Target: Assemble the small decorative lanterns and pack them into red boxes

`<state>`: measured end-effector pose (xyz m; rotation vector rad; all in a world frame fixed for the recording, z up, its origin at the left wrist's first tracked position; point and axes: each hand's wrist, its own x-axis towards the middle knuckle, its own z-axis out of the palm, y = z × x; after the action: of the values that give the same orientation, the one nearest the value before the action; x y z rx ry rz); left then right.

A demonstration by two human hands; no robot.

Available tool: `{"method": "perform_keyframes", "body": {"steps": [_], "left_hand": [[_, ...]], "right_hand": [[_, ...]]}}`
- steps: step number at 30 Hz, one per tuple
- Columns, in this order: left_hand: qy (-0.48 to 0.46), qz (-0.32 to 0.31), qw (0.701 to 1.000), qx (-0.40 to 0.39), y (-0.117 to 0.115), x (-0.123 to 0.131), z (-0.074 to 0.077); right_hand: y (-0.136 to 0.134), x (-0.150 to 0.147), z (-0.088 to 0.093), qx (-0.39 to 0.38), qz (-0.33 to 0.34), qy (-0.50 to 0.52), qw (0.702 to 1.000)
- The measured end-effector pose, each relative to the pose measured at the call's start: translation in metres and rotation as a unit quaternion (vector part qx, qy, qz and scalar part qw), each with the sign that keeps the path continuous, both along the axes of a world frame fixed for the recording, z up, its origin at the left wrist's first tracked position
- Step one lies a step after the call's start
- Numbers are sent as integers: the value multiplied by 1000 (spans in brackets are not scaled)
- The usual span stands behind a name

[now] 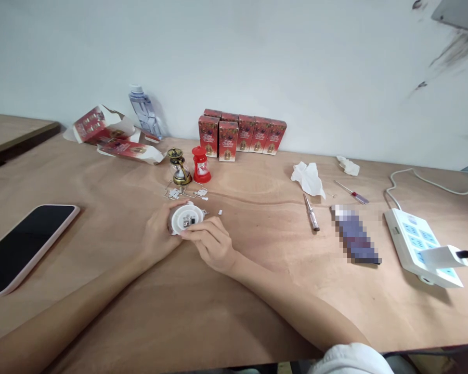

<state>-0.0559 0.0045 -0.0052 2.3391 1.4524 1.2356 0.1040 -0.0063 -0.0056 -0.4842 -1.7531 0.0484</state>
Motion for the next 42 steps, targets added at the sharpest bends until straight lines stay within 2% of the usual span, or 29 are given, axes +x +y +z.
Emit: {"method": "perform_keyframes", "body": {"steps": [9, 23, 32, 38, 42], "left_hand": [[37, 32, 999, 15, 1, 0, -1], [64, 38, 997, -27, -3, 2, 4], [67, 33, 997, 4, -2, 2, 3], [69, 43, 997, -19, -2, 2, 3], [73, 46, 996, -21, -2, 2, 3]], "right_hand": [[8, 4, -2, -18, -17, -2, 1000], [8, 5, -2, -28, -14, -14, 999], [9, 3, -3, -7, -28, -14, 999], [10, 4, -3, -29, -27, -11, 999], [10, 4, -4, -16, -8, -5, 1000]]}}
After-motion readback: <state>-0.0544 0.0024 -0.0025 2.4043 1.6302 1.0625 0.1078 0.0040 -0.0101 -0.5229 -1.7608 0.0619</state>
